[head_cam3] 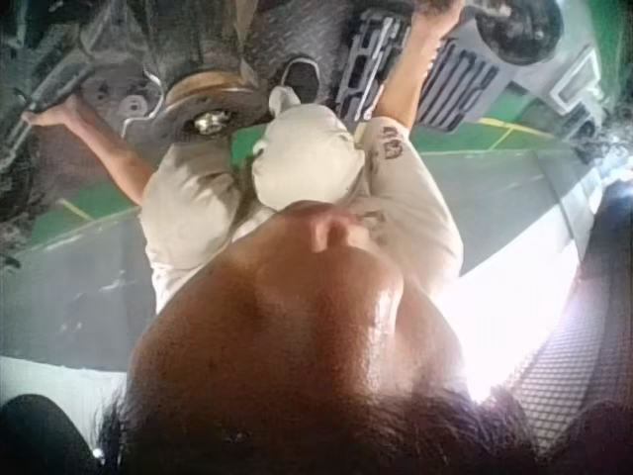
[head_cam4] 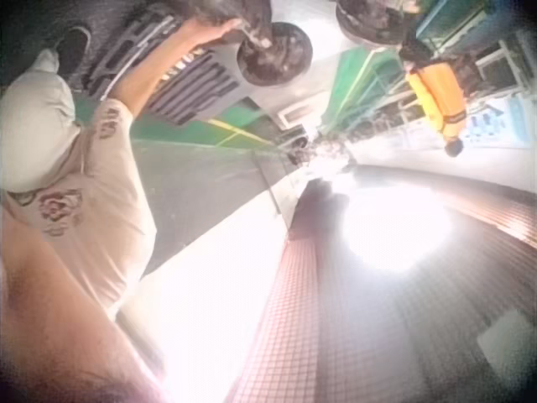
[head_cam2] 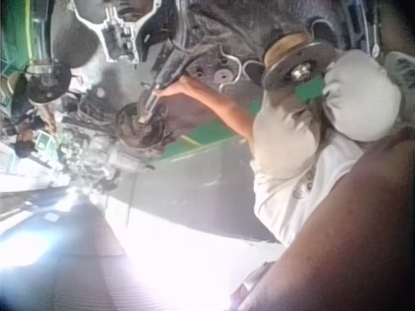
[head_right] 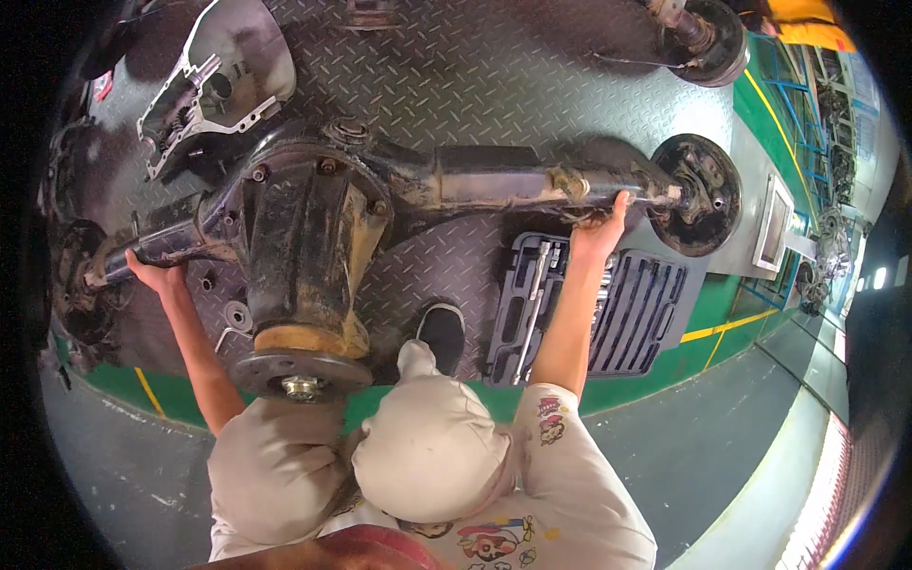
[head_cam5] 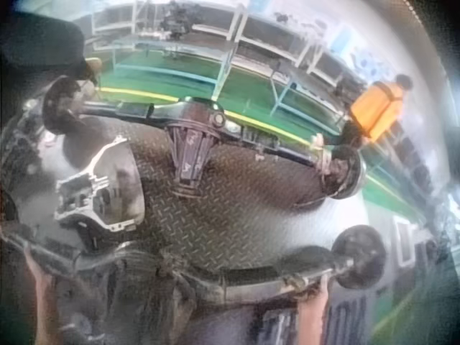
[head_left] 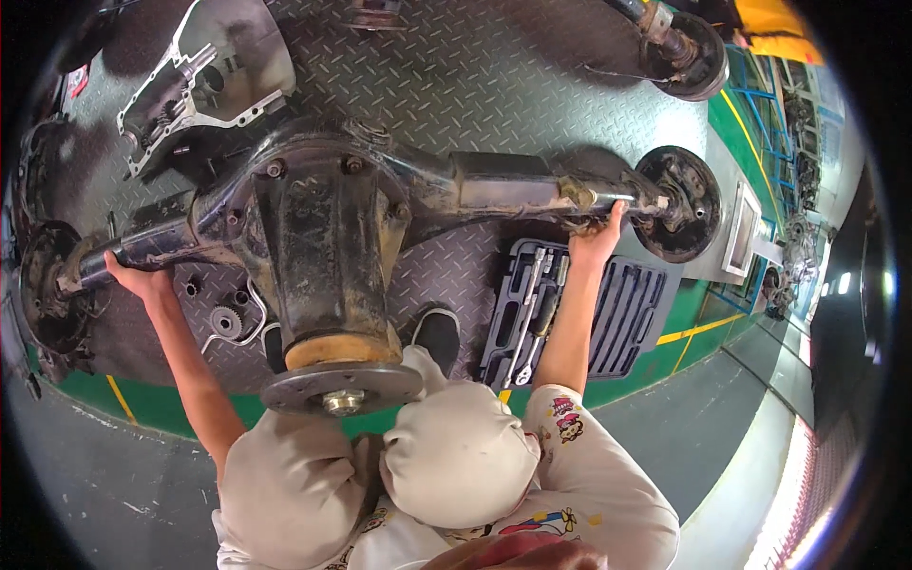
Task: The person opens a tool case, selects a socket and wrench, and proceeds to loosen and remove bolts from a vehicle axle assembly using the tool and their hands.
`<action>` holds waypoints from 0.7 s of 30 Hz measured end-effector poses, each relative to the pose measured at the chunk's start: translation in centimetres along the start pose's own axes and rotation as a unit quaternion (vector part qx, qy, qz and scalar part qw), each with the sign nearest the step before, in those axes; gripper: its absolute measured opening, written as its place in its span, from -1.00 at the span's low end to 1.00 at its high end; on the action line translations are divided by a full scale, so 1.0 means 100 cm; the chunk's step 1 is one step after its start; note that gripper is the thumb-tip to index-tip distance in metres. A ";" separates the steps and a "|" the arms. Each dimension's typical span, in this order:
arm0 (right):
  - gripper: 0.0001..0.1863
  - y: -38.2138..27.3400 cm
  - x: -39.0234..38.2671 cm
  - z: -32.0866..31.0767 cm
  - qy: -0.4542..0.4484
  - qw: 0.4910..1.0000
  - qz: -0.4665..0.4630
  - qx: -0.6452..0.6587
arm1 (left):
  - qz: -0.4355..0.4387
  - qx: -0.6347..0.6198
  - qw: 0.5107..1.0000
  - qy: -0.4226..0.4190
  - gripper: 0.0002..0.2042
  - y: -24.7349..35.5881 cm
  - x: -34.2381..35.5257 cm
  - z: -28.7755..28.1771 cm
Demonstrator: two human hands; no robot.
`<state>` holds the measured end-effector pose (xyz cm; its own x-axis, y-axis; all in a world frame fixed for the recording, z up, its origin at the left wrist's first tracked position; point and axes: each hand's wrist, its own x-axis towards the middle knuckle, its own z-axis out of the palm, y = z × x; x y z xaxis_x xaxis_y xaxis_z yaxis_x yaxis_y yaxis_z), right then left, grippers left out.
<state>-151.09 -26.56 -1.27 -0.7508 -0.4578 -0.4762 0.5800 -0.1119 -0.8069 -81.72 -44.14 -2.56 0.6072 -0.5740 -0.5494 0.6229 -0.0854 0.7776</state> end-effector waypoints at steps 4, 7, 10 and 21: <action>-0.52 0.003 -0.022 -0.014 0.023 0.999 0.032 0.001 | -0.007 0.031 0.999 0.013 -0.38 0.008 0.003 -0.004; -0.57 0.001 -0.024 -0.022 0.015 0.999 0.034 -0.027 | -0.013 0.077 0.997 0.015 -0.42 0.021 0.003 0.002; -0.50 -0.013 -0.016 -0.047 -0.045 0.996 0.049 -0.054 | -0.027 0.033 0.999 0.025 -0.45 0.005 0.003 0.012; 0.00 0.001 -0.069 0.021 0.201 0.830 -0.194 -0.483 | 0.011 -0.009 0.999 -0.053 -0.62 0.015 0.038 0.004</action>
<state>-145.16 -25.23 2.69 -0.9792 -0.1995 -0.0360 -0.1084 0.6654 -0.7386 -78.71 -46.81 -3.39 0.5655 -0.6583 -0.4969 0.6196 -0.0586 0.7827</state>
